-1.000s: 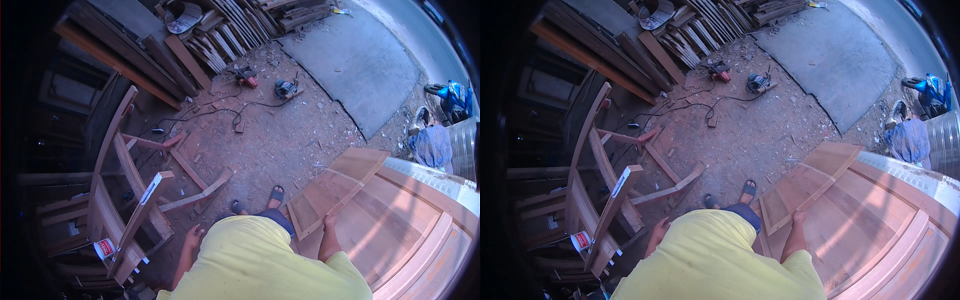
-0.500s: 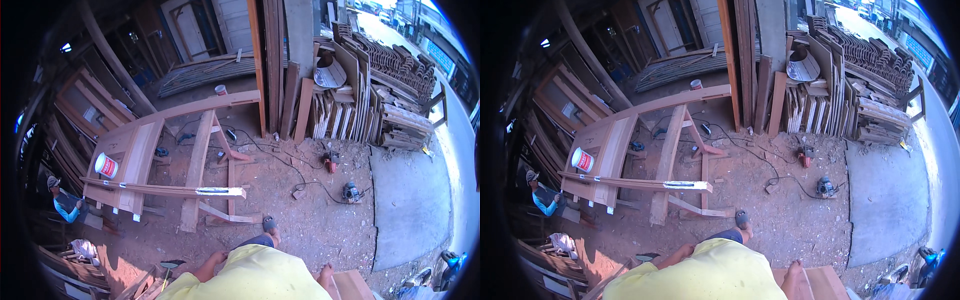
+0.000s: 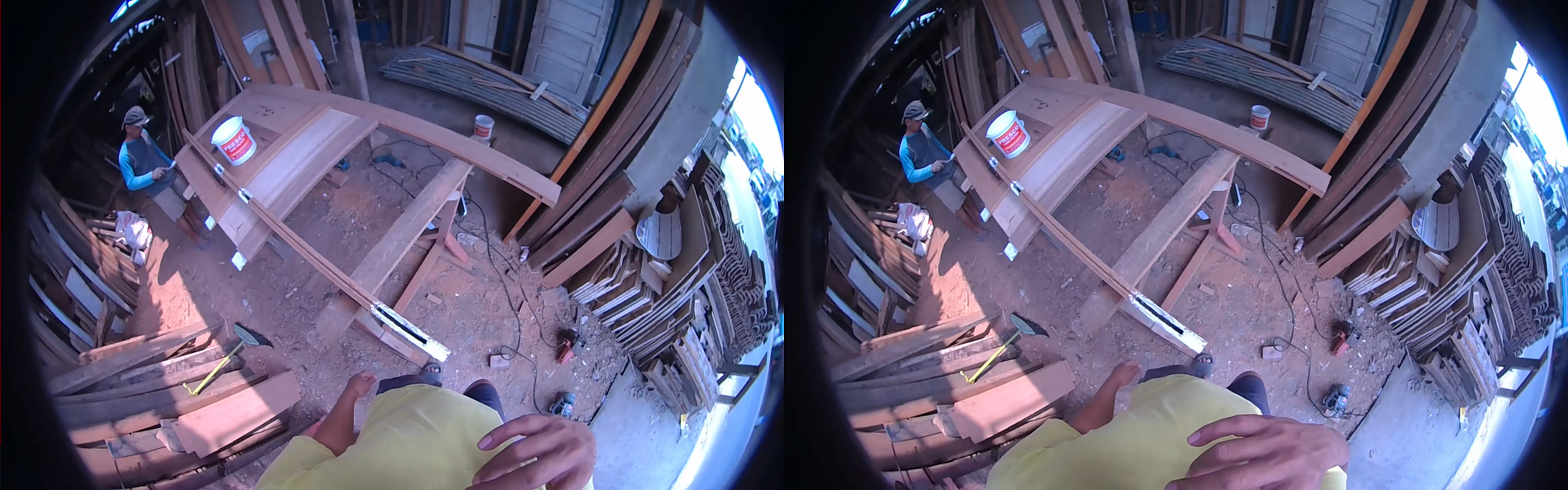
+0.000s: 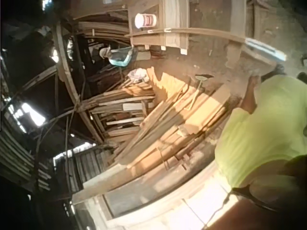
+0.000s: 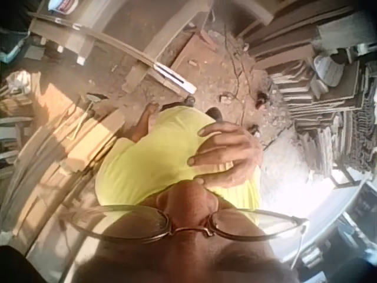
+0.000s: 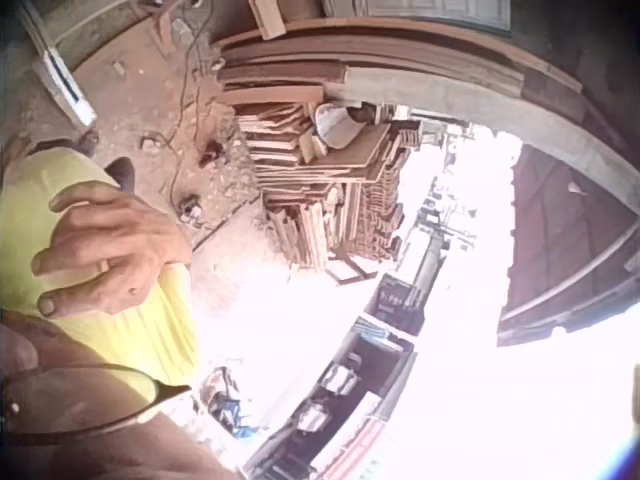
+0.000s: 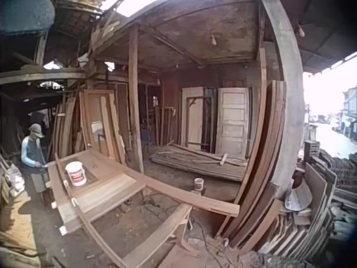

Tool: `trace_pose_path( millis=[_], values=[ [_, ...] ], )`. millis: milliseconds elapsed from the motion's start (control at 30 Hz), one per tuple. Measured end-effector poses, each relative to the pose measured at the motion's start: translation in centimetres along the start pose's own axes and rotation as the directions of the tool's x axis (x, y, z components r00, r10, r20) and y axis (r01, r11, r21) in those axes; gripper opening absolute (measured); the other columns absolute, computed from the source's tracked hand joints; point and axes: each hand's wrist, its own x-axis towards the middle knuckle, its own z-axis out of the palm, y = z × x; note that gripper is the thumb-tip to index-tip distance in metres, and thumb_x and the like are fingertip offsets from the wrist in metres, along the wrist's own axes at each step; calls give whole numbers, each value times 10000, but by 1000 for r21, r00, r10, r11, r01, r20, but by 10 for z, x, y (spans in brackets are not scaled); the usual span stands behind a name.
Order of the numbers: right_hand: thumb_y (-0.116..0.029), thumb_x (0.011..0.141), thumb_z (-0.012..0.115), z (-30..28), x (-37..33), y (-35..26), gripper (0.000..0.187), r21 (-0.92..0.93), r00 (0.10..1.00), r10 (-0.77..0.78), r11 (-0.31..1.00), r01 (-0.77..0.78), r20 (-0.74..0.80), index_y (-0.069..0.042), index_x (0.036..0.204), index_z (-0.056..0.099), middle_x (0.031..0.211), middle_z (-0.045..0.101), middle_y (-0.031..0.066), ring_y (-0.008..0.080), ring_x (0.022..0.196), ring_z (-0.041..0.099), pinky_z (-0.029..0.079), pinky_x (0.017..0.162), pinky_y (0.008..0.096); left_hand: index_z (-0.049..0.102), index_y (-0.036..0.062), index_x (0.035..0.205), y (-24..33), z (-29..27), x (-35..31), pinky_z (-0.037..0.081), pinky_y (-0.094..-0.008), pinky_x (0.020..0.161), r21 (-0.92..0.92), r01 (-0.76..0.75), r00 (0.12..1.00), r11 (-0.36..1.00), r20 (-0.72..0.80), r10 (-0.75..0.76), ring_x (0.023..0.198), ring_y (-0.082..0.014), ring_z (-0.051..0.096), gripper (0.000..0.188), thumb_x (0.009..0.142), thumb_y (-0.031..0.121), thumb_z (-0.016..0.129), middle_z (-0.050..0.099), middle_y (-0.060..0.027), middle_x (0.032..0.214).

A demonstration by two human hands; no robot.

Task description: The person holds and aligns a wooden door panel into a large frame, while another person applies adhesive and fits the components together on a workbench in a workshop.

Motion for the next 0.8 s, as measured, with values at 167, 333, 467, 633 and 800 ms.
trace_pose_path(
  millis=[167, 333, 467, 633, 800],
  values=[
    [-342, 1056, 682, -52, 43, 48, 394, 113, 924, -127, 989, 92, 362, 26, 1116, 808, 1310, 780, 197, 330, 1008, 728, 571, 1022, 576, 713, 90, 1454, -27, 25, -42, 559, -397, 1106, -32, 114, 982, 993, -145, -117, 1302, -282, 734, 591, 1054, 526, 710, 779, -132, 1396],
    [-325, 1076, 665, -94, 56, 95, 357, 267, 879, -287, 944, 193, 381, -15, 1166, 817, 1335, 768, 203, 330, 1049, 743, 574, 1021, 563, 745, 96, 1416, -54, 94, -146, 544, -427, 1151, -111, 451, 848, 886, -256, -464, 1342, -328, 711, 559, 1055, 521, 702, 761, -170, 1412],
    [-332, 1122, 638, -160, 46, 113, 308, 438, 872, -398, 863, 250, 285, -87, 1145, 823, 1316, 762, 200, 309, 1068, 725, 568, 994, 517, 792, 177, 1348, -16, 144, -182, 557, -454, 1119, -204, 617, 709, 760, -275, -650, 1274, -335, 739, 515, 1016, 565, 730, 791, -153, 1344],
    [-285, 972, 765, -216, -36, 240, 484, 917, 972, -187, 394, -57, 141, 14, 1349, 714, 1246, 750, 341, 404, 1006, 794, 511, 1084, 579, 809, 243, 1334, 19, 253, -198, 417, -547, 1243, -168, 715, 629, 679, -269, -729, 1376, -360, 655, 568, 986, 679, 699, 774, -116, 1393],
    [-426, 1035, 675, -220, -250, 400, 517, 908, 308, 950, 174, -381, -54, -63, 1401, 648, 1254, 745, 114, 267, 1109, 700, 525, 1044, 449, 801, 271, 1370, 95, 259, -140, 280, -568, 1306, -72, 607, 710, 792, -399, -580, 1482, -366, 548, 556, 1003, 670, 674, 732, -144, 1455]
  ],
)
